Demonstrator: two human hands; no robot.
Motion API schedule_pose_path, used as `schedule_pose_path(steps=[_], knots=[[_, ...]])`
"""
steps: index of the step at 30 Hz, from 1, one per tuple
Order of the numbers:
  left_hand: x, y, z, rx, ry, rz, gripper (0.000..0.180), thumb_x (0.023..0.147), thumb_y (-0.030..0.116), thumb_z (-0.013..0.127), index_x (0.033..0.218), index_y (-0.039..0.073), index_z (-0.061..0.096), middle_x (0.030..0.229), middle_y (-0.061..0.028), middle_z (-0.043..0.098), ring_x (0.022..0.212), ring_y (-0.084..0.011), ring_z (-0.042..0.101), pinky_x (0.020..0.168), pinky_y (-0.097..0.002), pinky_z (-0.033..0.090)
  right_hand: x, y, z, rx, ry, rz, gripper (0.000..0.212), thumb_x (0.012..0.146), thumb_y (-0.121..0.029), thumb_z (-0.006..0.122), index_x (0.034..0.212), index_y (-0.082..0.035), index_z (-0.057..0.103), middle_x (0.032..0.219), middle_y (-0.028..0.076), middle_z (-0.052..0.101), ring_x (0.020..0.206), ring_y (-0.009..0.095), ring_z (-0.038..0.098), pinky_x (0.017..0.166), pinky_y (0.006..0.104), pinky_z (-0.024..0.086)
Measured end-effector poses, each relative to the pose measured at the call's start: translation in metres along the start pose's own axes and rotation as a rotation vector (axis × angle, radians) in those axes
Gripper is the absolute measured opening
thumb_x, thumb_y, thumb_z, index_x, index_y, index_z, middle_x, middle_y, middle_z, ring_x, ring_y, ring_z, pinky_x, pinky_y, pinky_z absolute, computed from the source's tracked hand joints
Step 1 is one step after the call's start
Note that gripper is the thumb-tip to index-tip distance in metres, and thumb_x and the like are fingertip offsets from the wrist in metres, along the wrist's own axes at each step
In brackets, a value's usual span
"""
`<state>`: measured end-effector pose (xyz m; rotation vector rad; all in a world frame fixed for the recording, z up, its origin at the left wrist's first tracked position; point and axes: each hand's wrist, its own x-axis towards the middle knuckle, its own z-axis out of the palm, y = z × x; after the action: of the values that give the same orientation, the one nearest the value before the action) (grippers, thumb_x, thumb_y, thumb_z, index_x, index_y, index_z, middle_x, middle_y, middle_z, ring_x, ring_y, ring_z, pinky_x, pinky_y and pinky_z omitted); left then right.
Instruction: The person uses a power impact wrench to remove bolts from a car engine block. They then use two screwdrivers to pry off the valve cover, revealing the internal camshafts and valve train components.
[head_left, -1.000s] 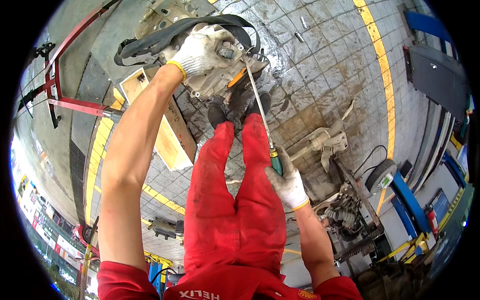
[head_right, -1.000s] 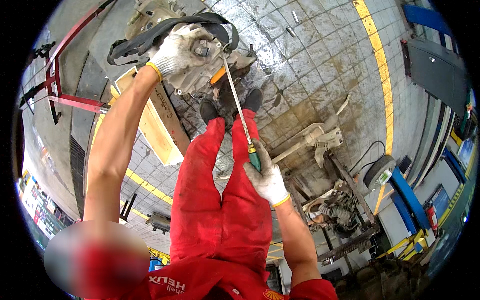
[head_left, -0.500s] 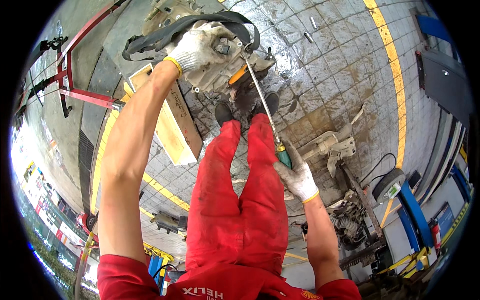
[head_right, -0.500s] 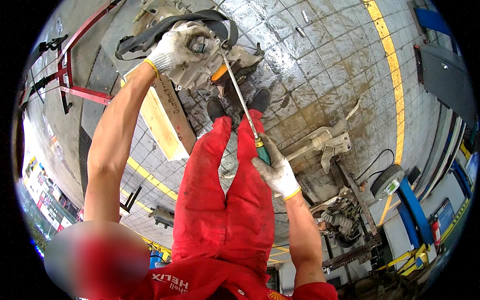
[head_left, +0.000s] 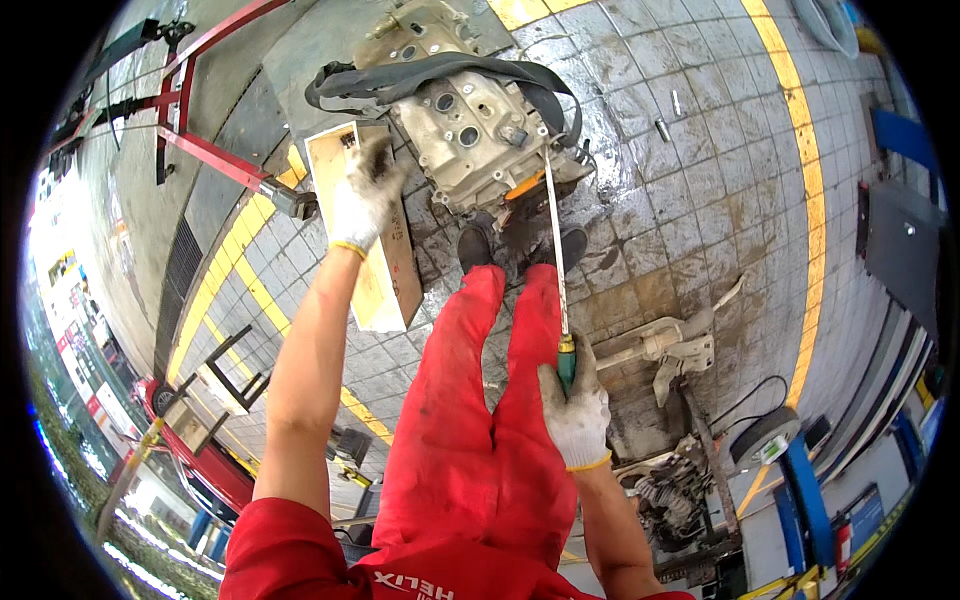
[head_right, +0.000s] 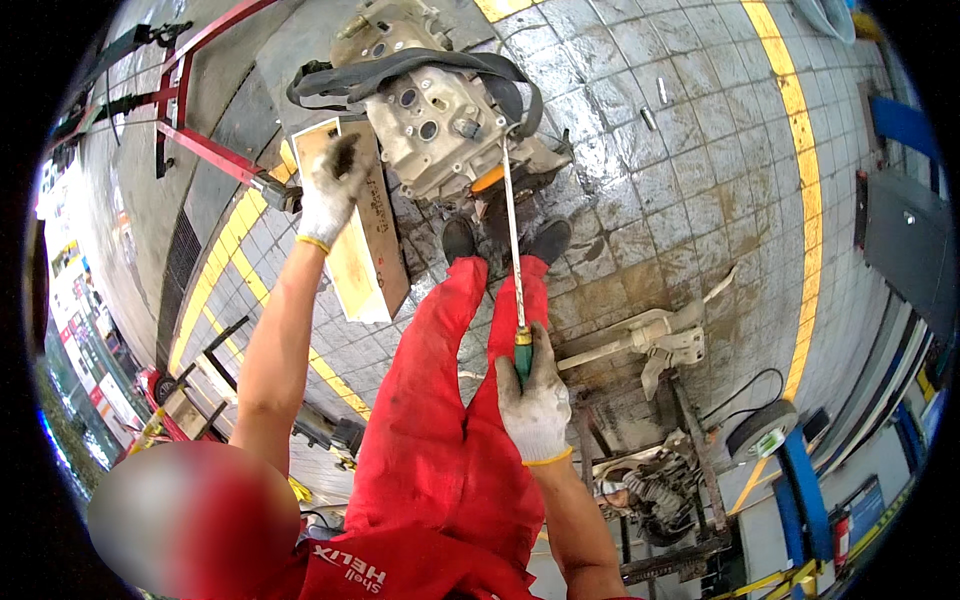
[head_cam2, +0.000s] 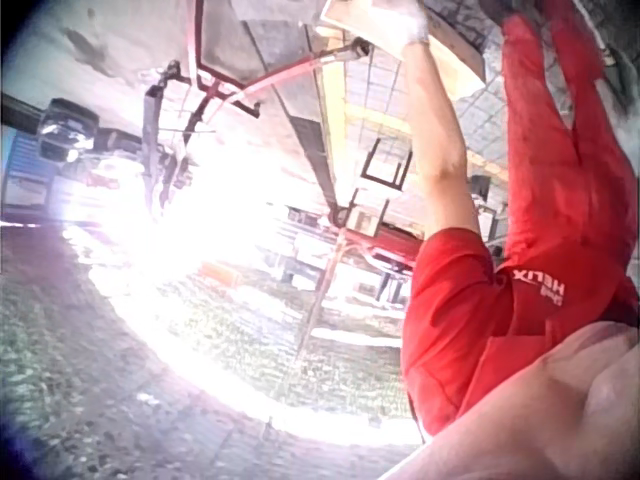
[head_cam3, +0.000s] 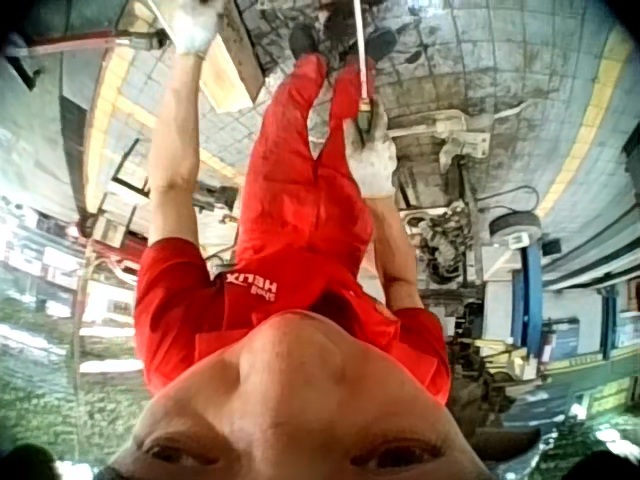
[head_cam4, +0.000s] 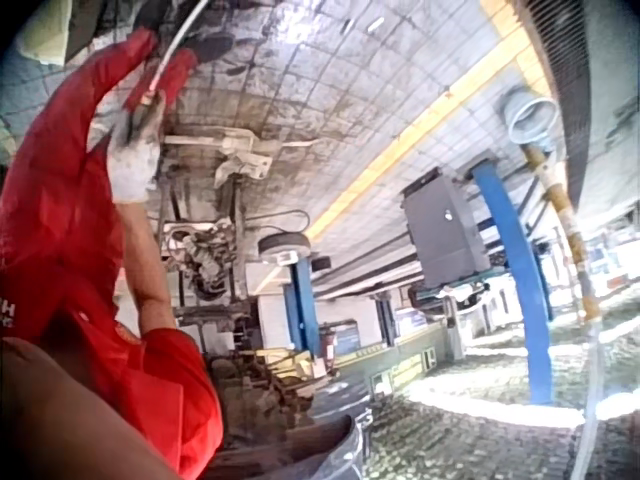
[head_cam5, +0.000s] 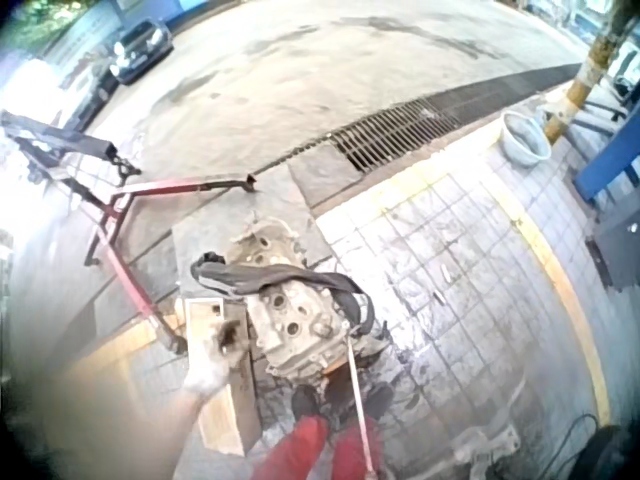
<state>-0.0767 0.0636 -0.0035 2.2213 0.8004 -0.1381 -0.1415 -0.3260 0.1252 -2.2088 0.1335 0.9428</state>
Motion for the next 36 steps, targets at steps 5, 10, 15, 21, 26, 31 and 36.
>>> schedule_pose_path(steps=[5, 10, 15, 21, 26, 31, 36], knots=[[-0.037, 0.000, 0.043, -0.284, -0.020, -0.162, 0.072, 0.094, 0.024, 0.086, 0.154, 0.002, 0.053, 0.143, -0.0143, 0.067, 0.129, -0.0212, 0.064, 0.111, -0.0355, 0.053, -0.001, 0.004, 0.001, 0.008, -0.039, 0.085, 0.070, 0.097, -0.028, 0.081, 0.154, -0.003, 0.050, 0.122, 0.031, 0.072, 0.109, 0.048, 0.073, 0.086, 0.0499, 0.060], [-0.047, 0.023, 0.046, -0.240, -0.052, -0.254, 0.087, 0.092, 0.032, 0.086, 0.163, 0.004, 0.043, 0.155, -0.0190, 0.059, 0.139, -0.0261, 0.060, 0.116, -0.0369, 0.050, 0.000, 0.019, 0.007, 0.139, -0.047, 0.106, 0.058, 0.096, -0.022, 0.084, 0.143, -0.001, 0.056, 0.096, 0.017, 0.071, 0.081, 0.027, 0.070, 0.075, 0.0431, 0.059], [-0.053, 0.008, 0.056, -0.272, -0.079, -0.213, 0.092, 0.088, 0.029, 0.089, 0.165, 0.009, 0.043, 0.152, -0.0171, 0.062, 0.138, -0.0258, 0.061, 0.115, -0.0369, 0.051, 0.005, 0.048, 0.001, 0.295, -0.145, 0.186, 0.053, 0.097, -0.013, 0.081, 0.142, -0.003, 0.055, 0.083, 0.004, 0.063, 0.069, 0.011, 0.058, 0.064, 0.0335, 0.054], [-0.057, 0.011, 0.053, -0.243, -0.086, -0.189, 0.096, 0.083, 0.019, 0.090, 0.166, 0.012, 0.040, 0.147, -0.0178, 0.063, 0.132, -0.0260, 0.066, 0.112, -0.0393, 0.055, 0.018, 0.045, -0.019, 0.569, -0.258, 0.380, 0.052, 0.098, -0.008, 0.077, 0.145, -0.011, 0.054, 0.077, -0.004, 0.057, 0.058, 0.005, 0.049, 0.048, 0.0242, 0.040], [-0.060, 0.009, 0.060, -0.215, -0.029, -0.133, 0.095, 0.084, 0.014, 0.087, 0.166, 0.013, 0.039, 0.144, -0.0174, 0.065, 0.130, -0.0254, 0.066, 0.111, -0.0387, 0.055, 0.026, 0.022, -0.035, 0.639, -0.321, 0.552, 0.054, 0.095, -0.003, 0.077, 0.143, -0.014, 0.055, 0.074, -0.005, 0.053, 0.053, 0.006, 0.046, 0.045, 0.0241, 0.036], [-0.061, -0.011, 0.077, -0.437, 0.021, -0.195, 0.085, 0.089, 0.005, 0.083, 0.163, 0.009, 0.042, 0.141, -0.0132, 0.066, 0.122, -0.0179, 0.067, 0.105, -0.0325, 0.057, 0.017, 0.050, -0.017, 0.521, -0.207, 0.302, 0.043, 0.098, -0.007, 0.078, 0.134, -0.009, 0.056, 0.080, -0.004, 0.058, 0.065, 0.008, 0.053, 0.059, 0.0253, 0.047], [-0.065, -0.024, 0.087, -0.763, -0.033, -0.309, 0.072, 0.093, 0.004, 0.081, 0.156, -0.001, 0.046, 0.131, -0.0096, 0.071, 0.113, -0.0134, 0.069, 0.100, -0.0296, 0.058, 0.012, 0.034, -0.012, 0.237, -0.147, 0.188, 0.036, 0.100, -0.008, 0.078, 0.129, -0.005, 0.058, 0.088, -0.003, 0.062, 0.079, 0.008, 0.057, 0.073, 0.0245, 0.052]])
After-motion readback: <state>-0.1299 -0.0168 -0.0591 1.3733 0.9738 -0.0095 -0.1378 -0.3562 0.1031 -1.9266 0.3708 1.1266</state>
